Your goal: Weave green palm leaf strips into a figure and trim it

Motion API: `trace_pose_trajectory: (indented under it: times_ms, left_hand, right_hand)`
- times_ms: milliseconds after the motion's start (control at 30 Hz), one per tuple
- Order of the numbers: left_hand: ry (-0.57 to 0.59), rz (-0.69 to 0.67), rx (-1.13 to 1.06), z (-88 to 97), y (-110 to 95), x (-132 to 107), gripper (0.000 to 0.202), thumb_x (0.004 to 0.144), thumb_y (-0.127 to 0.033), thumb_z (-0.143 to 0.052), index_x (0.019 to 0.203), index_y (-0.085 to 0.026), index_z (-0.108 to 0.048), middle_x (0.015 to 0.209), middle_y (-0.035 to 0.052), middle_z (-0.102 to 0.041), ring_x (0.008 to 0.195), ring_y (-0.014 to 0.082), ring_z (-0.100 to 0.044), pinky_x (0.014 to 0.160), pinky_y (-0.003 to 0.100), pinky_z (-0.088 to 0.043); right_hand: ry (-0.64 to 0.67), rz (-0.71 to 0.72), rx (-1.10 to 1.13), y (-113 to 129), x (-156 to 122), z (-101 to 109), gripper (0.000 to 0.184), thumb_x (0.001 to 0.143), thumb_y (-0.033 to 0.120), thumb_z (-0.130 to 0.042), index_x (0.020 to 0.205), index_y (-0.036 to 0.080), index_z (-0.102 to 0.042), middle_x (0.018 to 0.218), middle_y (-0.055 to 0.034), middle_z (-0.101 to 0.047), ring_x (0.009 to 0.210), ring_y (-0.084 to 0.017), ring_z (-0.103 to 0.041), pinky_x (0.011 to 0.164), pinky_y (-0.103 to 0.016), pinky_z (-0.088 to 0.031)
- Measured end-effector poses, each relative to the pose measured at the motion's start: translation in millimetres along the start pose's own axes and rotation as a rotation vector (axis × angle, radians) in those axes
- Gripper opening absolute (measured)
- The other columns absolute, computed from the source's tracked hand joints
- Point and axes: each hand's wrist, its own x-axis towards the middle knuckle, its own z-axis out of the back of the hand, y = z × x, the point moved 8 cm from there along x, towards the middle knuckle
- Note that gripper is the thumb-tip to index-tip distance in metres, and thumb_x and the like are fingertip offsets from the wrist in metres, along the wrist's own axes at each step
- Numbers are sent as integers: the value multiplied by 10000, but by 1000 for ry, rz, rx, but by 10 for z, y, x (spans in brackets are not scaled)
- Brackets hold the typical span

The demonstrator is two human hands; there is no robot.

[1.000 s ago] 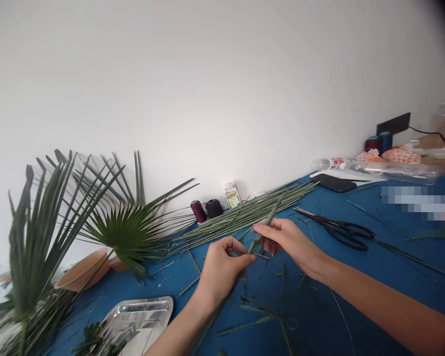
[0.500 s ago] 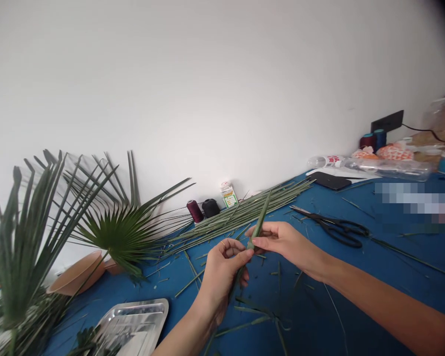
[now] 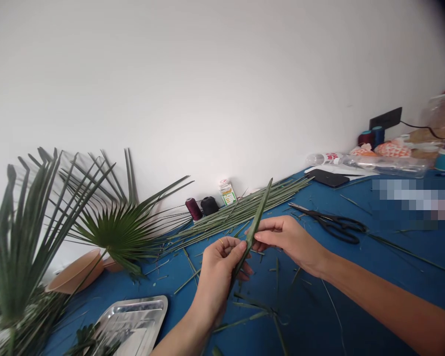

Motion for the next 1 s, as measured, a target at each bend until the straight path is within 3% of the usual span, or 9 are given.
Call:
trace_pose_trajectory:
  times_ms: [100, 233, 367, 500, 633, 767, 867, 1000]
  left_hand:
    - [88, 32, -45, -62, 50, 12, 211, 756, -314, -560, 656, -130, -531, 479, -36, -505, 369, 46, -435, 364, 149, -362]
    - [107, -7, -56, -98, 44, 9, 187, 755, -306, -559, 670, -160, -478, 574, -38, -542, 353, 37, -404, 313, 143, -301]
    - [48, -107, 114, -117, -43, -17, 214, 769, -339, -541, 660, -178, -452, 498, -65, -493, 317, 42, -360, 298, 154, -254]
    - [-40, -149, 374, -94, -101, -10, 238, 724, -396, -579, 686, -178, -491, 418, -77, -435, 344, 72, -395, 350, 180, -306]
    - [-61, -183, 442, -85, -118, -3, 255, 773, -401, -504, 678, -166, -527, 507, -34, -480, 458, 104, -457, 446, 216, -353]
    - [-159, -272, 577, -69, -189, -76, 268, 827, -410, -397, 730, -195, -523, 608, -21, -489, 553, 119, -449, 519, 234, -346]
    - [-184, -280, 671, -94, -224, -99, 267, 745, -489, -498, 801, -228, -483, 579, -50, -468, 503, 116, -416, 470, 226, -314]
    - [-158, -278, 769, -146, -264, -79, 356, 578, -436, -685, 771, -245, -455, 618, -58, -521, 549, 123, -482, 486, 217, -332]
  right_hand:
    - [25, -10, 25, -8, 3, -18, 152, 719, 178, -564, 802, 151, -689, 663, -11, -633, 670, -125, -569, 644, -242, -450]
    - [9, -53, 37, -39, 20, -17, 121, 702, 158, -543, 747, 140, -654, 660, -7, -591, 616, -108, -540, 600, -235, -451]
    - [-65, -70, 21, -62, 16, 16, 79, 693, 149, -498, 675, 151, -575, 621, 17, -526, 548, -97, -520, 538, -230, -445]
    - [-100, -31, -25, -32, -1, 29, 76, 685, 131, -477, 644, 165, -530, 596, 35, -492, 561, -96, -523, 552, -221, -444]
    - [-110, 10, -99, -5, -12, 27, 141, 739, 196, -451, 619, 166, -520, 646, 14, -507, 647, -124, -521, 598, -242, -457]
    - [-185, 78, -231, 44, -58, 55, 230, 772, 223, -416, 545, 183, -425, 557, 45, -395, 550, -100, -424, 516, -209, -376]
    - [-239, 121, -359, 87, -105, 68, 251, 731, 203, -478, 501, 183, -381, 512, 63, -314, 498, -86, -325, 460, -211, -263]
    - [-219, 108, -468, 95, -119, 53, 214, 726, 218, -486, 518, 170, -506, 485, 49, -411, 484, -94, -376, 440, -218, -243]
